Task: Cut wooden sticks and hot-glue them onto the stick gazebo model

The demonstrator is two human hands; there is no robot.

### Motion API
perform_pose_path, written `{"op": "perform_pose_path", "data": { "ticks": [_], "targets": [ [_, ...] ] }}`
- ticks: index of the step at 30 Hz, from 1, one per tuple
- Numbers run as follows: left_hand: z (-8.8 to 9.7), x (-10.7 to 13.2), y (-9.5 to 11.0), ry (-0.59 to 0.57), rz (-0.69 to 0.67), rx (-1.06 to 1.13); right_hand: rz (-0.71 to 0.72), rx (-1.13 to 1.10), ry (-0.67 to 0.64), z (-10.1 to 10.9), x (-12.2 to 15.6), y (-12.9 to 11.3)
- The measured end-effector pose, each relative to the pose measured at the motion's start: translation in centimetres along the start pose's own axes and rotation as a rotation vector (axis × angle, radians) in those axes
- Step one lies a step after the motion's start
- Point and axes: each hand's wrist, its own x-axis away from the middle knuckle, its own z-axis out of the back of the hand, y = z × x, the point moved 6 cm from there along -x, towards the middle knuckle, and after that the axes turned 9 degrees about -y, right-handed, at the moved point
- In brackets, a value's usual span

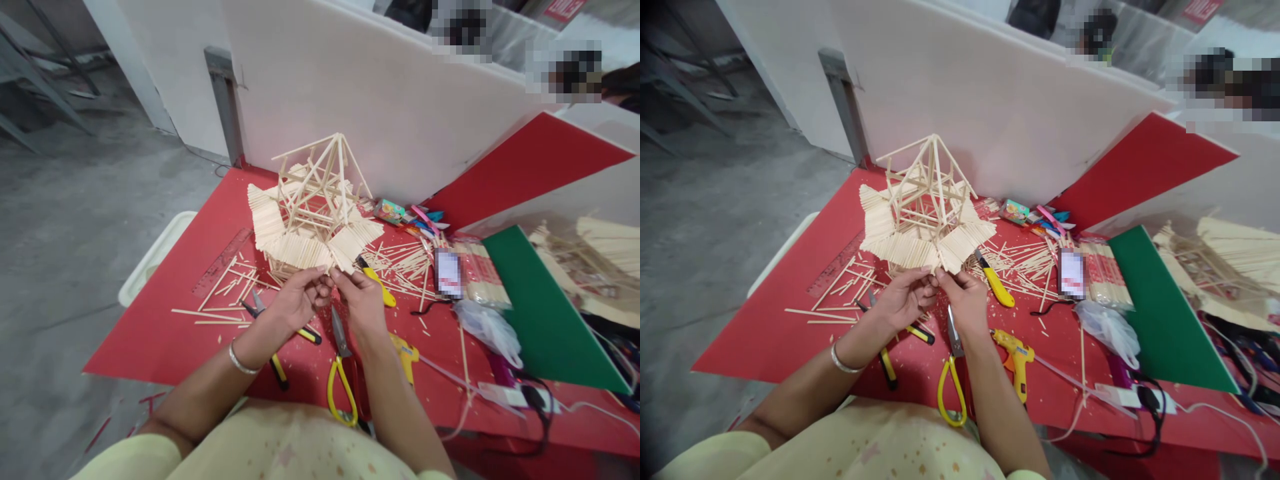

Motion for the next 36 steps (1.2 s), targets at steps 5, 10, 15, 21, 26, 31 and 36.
{"op": "perform_pose_path", "data": {
  "ticks": [5, 10, 15, 21, 26, 31, 36],
  "targets": [
    [0.1, -0.1, 0.0, -0.006, 0.0, -0.022, 0.015, -0.071, 0.004, -0.1, -0.1, 0.1],
    [0.1, -0.2, 0.0, -0.013, 0.001, -0.043, 0.003, -0.125, 0.002, -0.4, -0.1, 0.1],
    [0.0, 0.1, 0.0, -0.017, -0.012, -0.092, 0.017, -0.107, -0.038, -0.1, -0.2, 1.0],
    [0.3, 1.7, -1.3, -0.031, -0.002, -0.113, 0.059, -0.048, -0.068, 0.9, 1.9, 2.4],
    [1.2, 2.2, -3.8, -0.034, 0.059, -0.206, 0.108, 0.175, -0.012, 2.8, 5.4, 2.4],
    [1.1, 2.0, -6.7, -0.121, 0.089, -0.418, 0.214, 0.448, 0.019, 5.2, 8.8, 1.9],
    [0.1, 2.3, -7.3, -0.094, 0.044, -0.486, 0.114, 0.684, 0.114, 9.8, 12.2, 3.3]
  ]
}}
